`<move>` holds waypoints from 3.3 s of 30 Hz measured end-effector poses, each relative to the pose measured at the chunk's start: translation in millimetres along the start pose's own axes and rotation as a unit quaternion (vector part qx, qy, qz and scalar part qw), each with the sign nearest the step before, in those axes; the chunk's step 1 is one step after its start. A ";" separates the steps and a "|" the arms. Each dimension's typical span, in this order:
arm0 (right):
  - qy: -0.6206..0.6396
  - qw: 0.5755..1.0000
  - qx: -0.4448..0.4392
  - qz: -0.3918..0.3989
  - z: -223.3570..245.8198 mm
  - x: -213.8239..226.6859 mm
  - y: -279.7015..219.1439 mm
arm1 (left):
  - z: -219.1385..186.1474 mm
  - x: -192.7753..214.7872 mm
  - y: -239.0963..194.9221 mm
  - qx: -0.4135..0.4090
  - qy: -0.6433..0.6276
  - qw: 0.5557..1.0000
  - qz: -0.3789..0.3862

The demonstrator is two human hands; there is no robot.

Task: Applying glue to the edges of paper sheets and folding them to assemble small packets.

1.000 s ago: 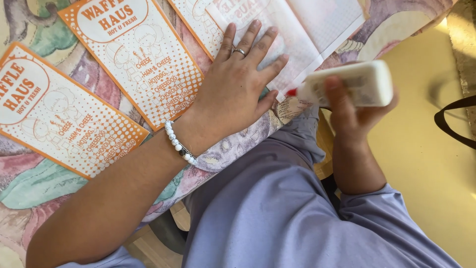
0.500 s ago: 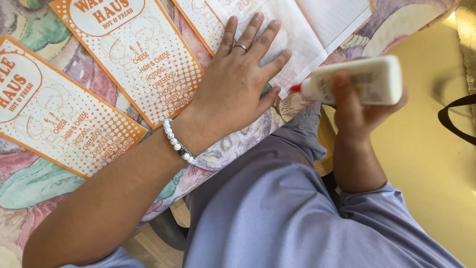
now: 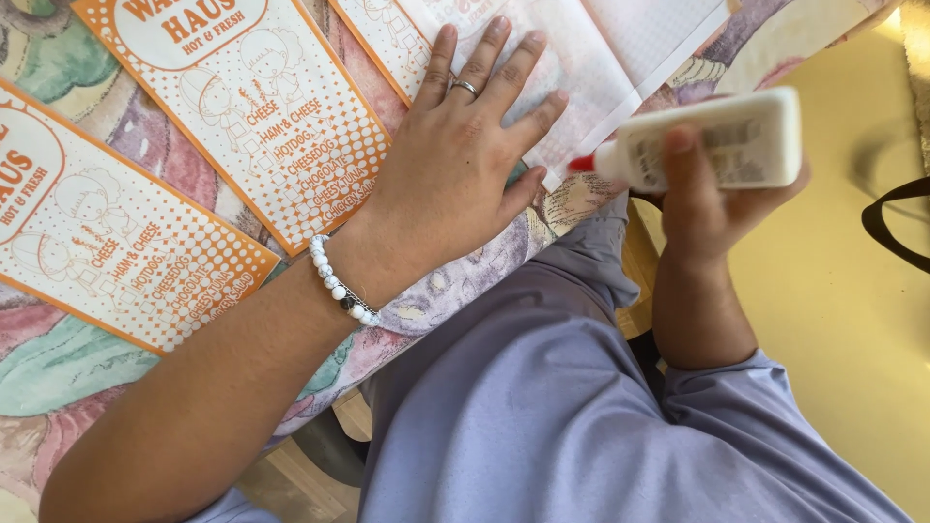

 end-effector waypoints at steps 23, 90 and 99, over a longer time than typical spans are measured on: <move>-0.033 0.994 0.016 -0.102 -24.7 41.8 15.7 | -1.9 0.6 0.4 0.000 0.011 1.000 0.017; 0.001 0.998 -0.022 0.063 60.6 -40.7 -41.1 | 3.1 0.2 -11.8 -0.030 -0.020 0.987 0.154; -0.015 1.000 -0.022 0.017 64.7 -36.3 -40.3 | 5.1 -2.7 -10.9 -0.021 -0.006 0.987 0.157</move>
Point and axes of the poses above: each hand's wrist, its own y-axis towards the middle knuckle, its own x-axis out of the back of the hand, z = x × y, the point moved 10 cm from there along y, towards the middle knuckle, and after that the axes turned 6 degrees about -y, right-handed, at the moved point
